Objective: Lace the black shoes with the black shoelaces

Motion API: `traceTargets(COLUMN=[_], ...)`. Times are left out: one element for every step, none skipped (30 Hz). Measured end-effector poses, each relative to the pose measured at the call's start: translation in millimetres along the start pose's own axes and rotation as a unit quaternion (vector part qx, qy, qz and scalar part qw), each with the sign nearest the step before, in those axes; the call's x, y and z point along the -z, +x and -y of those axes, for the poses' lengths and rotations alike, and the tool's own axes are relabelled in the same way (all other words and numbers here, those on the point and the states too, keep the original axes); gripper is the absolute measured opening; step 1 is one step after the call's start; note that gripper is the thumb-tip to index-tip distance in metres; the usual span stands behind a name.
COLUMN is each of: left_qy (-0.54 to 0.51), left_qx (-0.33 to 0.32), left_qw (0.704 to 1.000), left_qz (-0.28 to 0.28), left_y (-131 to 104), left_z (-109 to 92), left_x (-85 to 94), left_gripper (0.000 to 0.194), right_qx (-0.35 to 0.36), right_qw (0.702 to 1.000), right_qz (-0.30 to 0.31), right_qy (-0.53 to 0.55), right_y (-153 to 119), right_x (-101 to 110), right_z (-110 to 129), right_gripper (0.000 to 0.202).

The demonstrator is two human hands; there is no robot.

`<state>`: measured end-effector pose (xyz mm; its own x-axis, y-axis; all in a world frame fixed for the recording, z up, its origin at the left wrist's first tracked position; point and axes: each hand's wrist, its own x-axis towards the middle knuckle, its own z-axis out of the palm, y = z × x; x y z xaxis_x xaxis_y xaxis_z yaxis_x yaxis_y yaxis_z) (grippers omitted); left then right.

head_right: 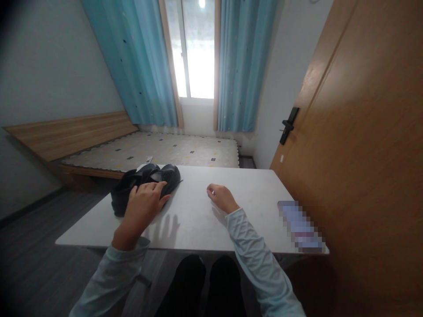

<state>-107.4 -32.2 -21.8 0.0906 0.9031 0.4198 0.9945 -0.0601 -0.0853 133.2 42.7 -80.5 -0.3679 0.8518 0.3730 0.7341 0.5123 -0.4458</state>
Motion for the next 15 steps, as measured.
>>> traceTargets(left_qy=[-0.02,-0.043,-0.068,-0.093,-0.12,-0.145,-0.164,-0.178,-0.19,-0.197,-0.202,-0.205,-0.207,-0.206,-0.204], left_qx=[-0.016,-0.035,-0.055,-0.074,-0.092,-0.106,-0.12,-0.134,-0.145,-0.153,-0.158,-0.157,-0.162,-0.166,-0.169], left_qw=[1.0,0.998,0.996,0.993,0.988,0.983,0.979,0.974,0.971,0.968,0.966,0.966,0.965,0.964,0.964], left_qz=[-0.008,-0.013,-0.016,-0.02,-0.025,-0.03,-0.033,-0.032,-0.031,-0.027,-0.024,-0.024,-0.021,-0.017,-0.011], left_y=[-1,-2,-3,-5,-7,-9,-11,-13,-14,-15,-16,-16,-16,-16,-15], left_z=[-8,-16,-25,-33,-42,-51,-59,-67,-73,-79,-84,-88,-91,-94,-96], left_x=[2.0,3.0,3.0,1.8,-0.9,-5.0,-10.3,-16.8,-24.2,-32.1,-40.0,-47.7,-54.8,-61.0,-66.2], left_gripper=[0.036,0.034,0.031,0.029,0.026,0.024,0.023,0.023,0.021,0.021,0.021,0.021,0.022,0.024,0.026], right_qx=[0.001,0.002,0.003,0.004,0.005,0.007,0.008,0.009,0.009,0.008,0.007,0.006,0.004,0.002,0.0], right_qw=[1.0,1.0,1.0,1.0,1.0,1.0,1.0,1.0,1.0,1.0,1.0,1.0,1.0,1.0,1.0], right_qz=[0.001,0.002,0.001,0.0,-0.002,-0.004,-0.007,-0.008,-0.009,-0.008,-0.006,-0.003,0.001,0.005,0.01], right_qy=[0.001,0.002,0.003,0.003,0.003,0.003,0.002,0.001,-0.001,-0.003,-0.007,-0.01,-0.015,-0.02,-0.024], right_y=[0,0,0,0,0,0,-1,-1,-1,-1,-1,-1,-1,-1,-1], right_x=[0,0,1,1,1,1,2,2,2,3,3,4,4,5,5], right_z=[0,0,1,1,1,1,1,1,1,1,1,1,1,1,1], right_gripper=[0.014,0.014,0.014,0.015,0.015,0.015,0.016,0.016,0.016,0.017,0.017,0.017,0.017,0.017,0.017])
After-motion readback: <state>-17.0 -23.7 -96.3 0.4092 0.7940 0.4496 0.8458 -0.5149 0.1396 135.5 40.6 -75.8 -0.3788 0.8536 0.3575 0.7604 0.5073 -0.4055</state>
